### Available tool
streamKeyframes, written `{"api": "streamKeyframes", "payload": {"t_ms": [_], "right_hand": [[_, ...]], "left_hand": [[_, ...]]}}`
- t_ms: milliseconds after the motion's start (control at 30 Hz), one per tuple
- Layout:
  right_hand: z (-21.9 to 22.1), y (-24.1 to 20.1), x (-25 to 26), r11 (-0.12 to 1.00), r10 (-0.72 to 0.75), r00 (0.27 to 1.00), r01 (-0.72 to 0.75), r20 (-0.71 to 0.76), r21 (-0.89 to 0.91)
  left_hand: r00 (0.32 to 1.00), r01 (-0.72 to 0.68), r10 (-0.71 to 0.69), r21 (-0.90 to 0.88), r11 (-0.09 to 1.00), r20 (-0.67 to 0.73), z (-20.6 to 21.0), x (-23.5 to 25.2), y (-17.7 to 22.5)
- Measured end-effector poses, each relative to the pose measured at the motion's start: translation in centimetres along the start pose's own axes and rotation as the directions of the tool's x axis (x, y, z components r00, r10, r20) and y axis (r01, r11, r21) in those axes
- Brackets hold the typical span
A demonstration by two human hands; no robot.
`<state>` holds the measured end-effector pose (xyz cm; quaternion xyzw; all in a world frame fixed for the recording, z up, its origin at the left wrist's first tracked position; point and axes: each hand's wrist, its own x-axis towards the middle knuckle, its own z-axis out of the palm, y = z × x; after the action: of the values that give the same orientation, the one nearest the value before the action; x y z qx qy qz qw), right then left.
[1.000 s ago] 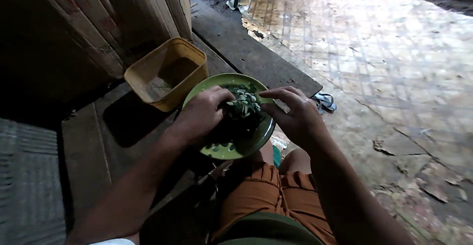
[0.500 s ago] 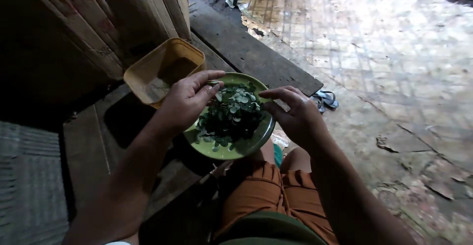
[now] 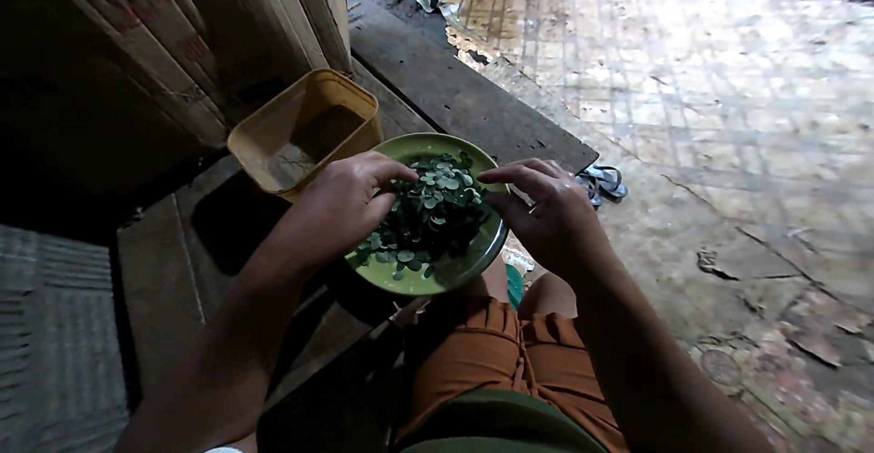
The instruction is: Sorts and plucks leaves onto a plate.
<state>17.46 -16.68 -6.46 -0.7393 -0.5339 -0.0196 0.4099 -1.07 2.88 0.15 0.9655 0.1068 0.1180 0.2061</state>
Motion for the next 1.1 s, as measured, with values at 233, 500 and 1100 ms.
{"api": "streamKeyframes", "payload": {"t_ms": [233,500,1100], "right_hand": [[1.1,-0.4,0.2,0.966,-0.106,0.993,0.116,0.055,-0.231],[0.6,-1.1,1.5,0.959,-0.139,0.990,0.138,0.015,-0.247],[0.4,-2.5,2.6,0.982,-0.010,0.997,-0.004,0.073,0.190]], "left_hand": [[1.000,0.028,-0.028,0.023,0.999,0.000,1.6,0.5,-0.2],[0.991,0.005,-0.011,-0.044,0.999,-0.133,2.4,1.0,-0.5],[0.986,0.003,-0.117,-0.694,0.720,-0.117,4.1,1.1,1.9]]}}
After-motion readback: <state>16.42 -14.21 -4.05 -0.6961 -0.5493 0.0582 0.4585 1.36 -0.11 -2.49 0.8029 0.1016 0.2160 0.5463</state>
